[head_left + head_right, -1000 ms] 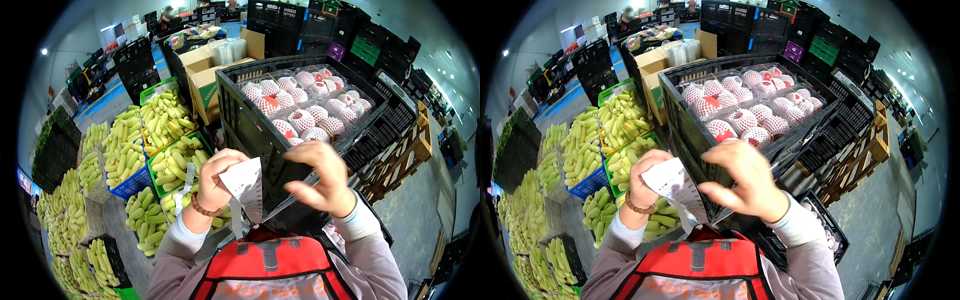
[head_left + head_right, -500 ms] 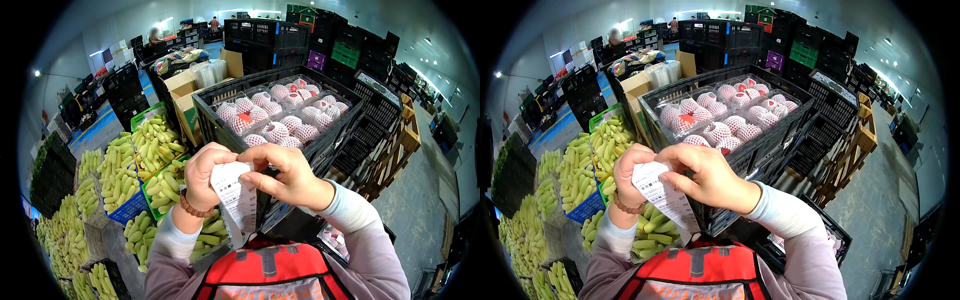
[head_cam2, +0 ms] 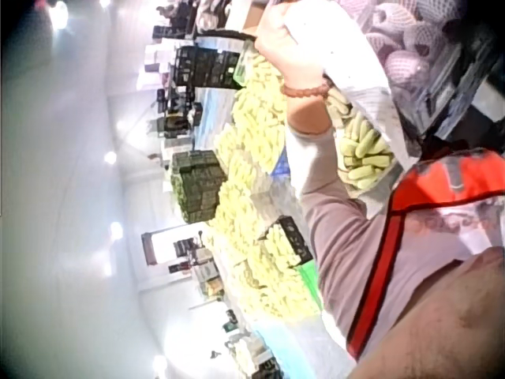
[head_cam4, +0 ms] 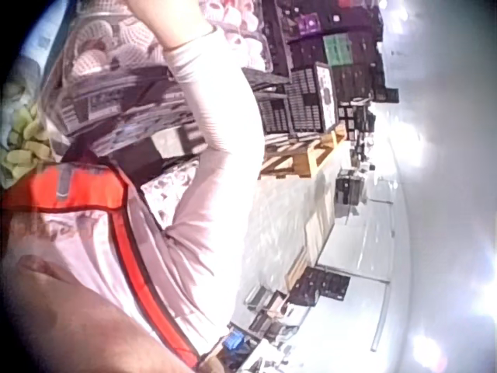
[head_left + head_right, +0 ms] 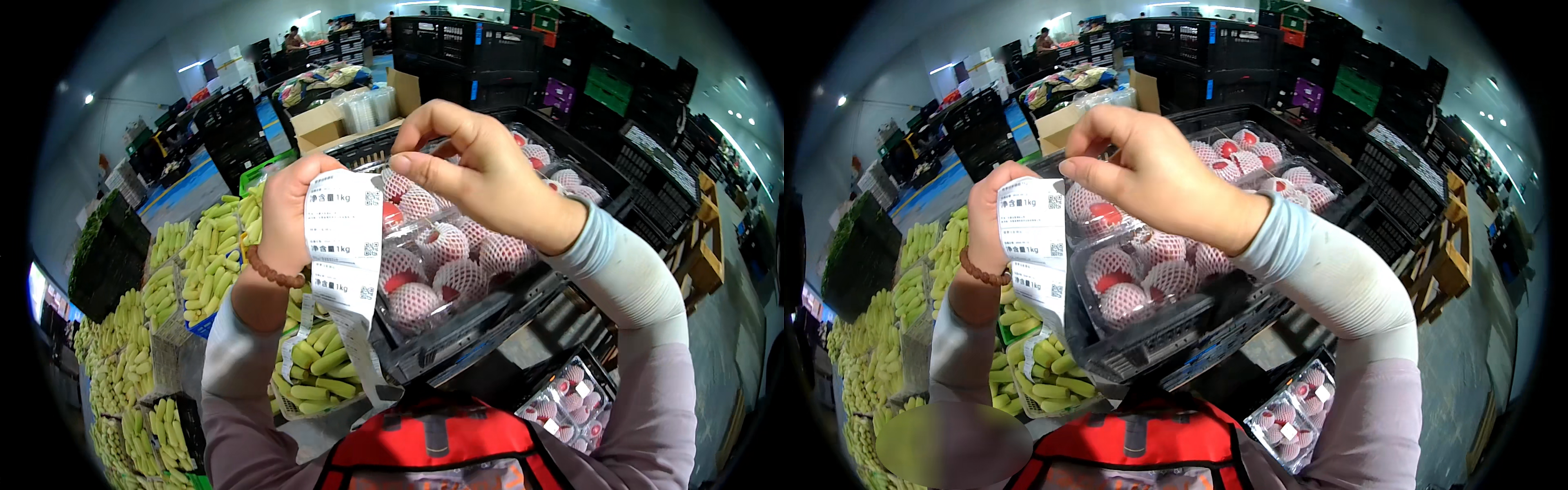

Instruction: The person applies printed labels to plastic trays containing individually wrapped red fruit. They tear off labels from a roll, position them on the trays, and smooth them down. The person also stacks and moves trays within a black crate.

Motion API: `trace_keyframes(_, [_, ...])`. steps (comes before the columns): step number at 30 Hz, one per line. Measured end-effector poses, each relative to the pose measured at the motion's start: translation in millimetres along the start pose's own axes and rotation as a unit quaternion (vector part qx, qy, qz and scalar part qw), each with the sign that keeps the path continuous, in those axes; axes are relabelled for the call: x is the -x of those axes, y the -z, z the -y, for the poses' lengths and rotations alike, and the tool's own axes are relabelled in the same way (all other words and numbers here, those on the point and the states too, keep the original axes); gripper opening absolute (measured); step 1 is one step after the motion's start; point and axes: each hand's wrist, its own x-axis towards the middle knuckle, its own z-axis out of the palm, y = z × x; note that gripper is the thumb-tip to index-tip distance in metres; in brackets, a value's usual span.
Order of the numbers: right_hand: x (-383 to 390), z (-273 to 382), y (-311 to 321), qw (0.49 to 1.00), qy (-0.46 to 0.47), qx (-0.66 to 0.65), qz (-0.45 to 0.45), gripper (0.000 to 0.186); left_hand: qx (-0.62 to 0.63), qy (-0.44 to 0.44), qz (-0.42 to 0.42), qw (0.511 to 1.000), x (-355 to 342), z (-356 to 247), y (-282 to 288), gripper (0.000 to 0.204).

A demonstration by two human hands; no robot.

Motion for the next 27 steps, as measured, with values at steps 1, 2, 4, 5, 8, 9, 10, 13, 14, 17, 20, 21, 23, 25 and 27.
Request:
trace_keyframes(1, [-3.5, -10.4, 6.5, 1.0, 0.0, -0.012, 0.008, 0.022, 0.005, 0.018, 0.005, 1.0, -4.2, 2.4, -2.2, 0.022])
trace_keyframes(2, [-6.1, -22.7, 8.7, 0.998, -0.01, -0.058, 0.023, 0.026, -0.003, 0.019, 0.008, 1.0, -7.8, 3.9, -5.1, 0.022])
trace_keyframes(4, [-12.1, -47.0, 8.4, 0.986, -0.028, -0.153, 0.058, 0.033, -0.023, 0.023, 0.013, 0.999, -12.9, 6.1, -9.3, 0.023])
trace_keyframes(5, [-15.6, -52.8, 8.6, 0.986, -0.024, -0.138, 0.087, 0.042, -0.068, 0.013, 0.004, 0.998, -15.8, 8.9, -7.9, 0.024])
trace_keyframes(8, [-23.5, -52.2, -1.6, 0.977, -0.015, -0.182, 0.112, 0.037, -0.075, 0.033, 0.002, 0.997, -22.2, -1.2, 1.0, 0.023])
trace_keyframes(9, [-26.9, -45.4, -3.8, 0.972, -0.008, -0.209, 0.111, 0.032, -0.109, 0.03, -0.02, 0.993, -22.0, -8.3, 2.1, 0.021])
trace_keyframes(10, [-32.4, -46.1, -6.6, 0.968, 0.0, -0.226, 0.109, 0.03, -0.133, 0.036, -0.02, 0.99, -22.0, -16.4, 5.0, 0.02])
trace_keyframes(13, [-45.9, -40.4, -10.7, 0.965, 0.046, -0.243, 0.086, 0.023, -0.233, 0.023, -0.013, 0.972, -24.9, -49.7, 12.4, 0.018])
trace_keyframes(14, [-48.2, -38.9, -7.3, 0.967, 0.07, -0.231, 0.075, 0.02, -0.252, 0.021, -0.002, 0.968, -28.2, -56.7, 12.8, 0.014])
trace_keyframes(17, [-57.6, -41.6, 2.8, 0.97, 0.186, -0.155, -0.006, 0.015, -0.226, 0.081, -0.014, 0.971, -41.2, -75.8, 0.8, 0.01])
trace_keyframes(20, [-65.6, -52.4, 15.5, 0.965, 0.219, -0.123, -0.07, 0.016, -0.147, 0.132, 0.039, 0.98, -57.6, -61.7, 3.3, 0.008])
trace_keyframes(21, [-69.0, -60.9, 22.2, 0.964, 0.213, -0.139, -0.08, 0.015, -0.134, 0.145, 0.001, 0.98, -63.5, -56.6, -10.4, 0.014])
trace_keyframes(23, [-73.1, -80.4, 53.2, 0.978, 0.154, -0.097, -0.1, 0.015, -0.148, 0.237, 0.114, 0.953, -73.0, -29.6, 8.3, 0.021])
trace_keyframes(25, [-88.4, -120.7, 84.9, 0.974, 0.104, -0.17, -0.112, 0.019, -0.239, 0.18, 0.261, 0.918, -85.1, 10.9, 7.6, 0.02])
trace_keyframes(27, [-94.2, -168.9, 101.7, 0.977, -0.065, -0.2, -0.041, 0.018, -0.153, 0.254, 0.314, 0.902, -84.1, 52.3, -7.1, 0.022])
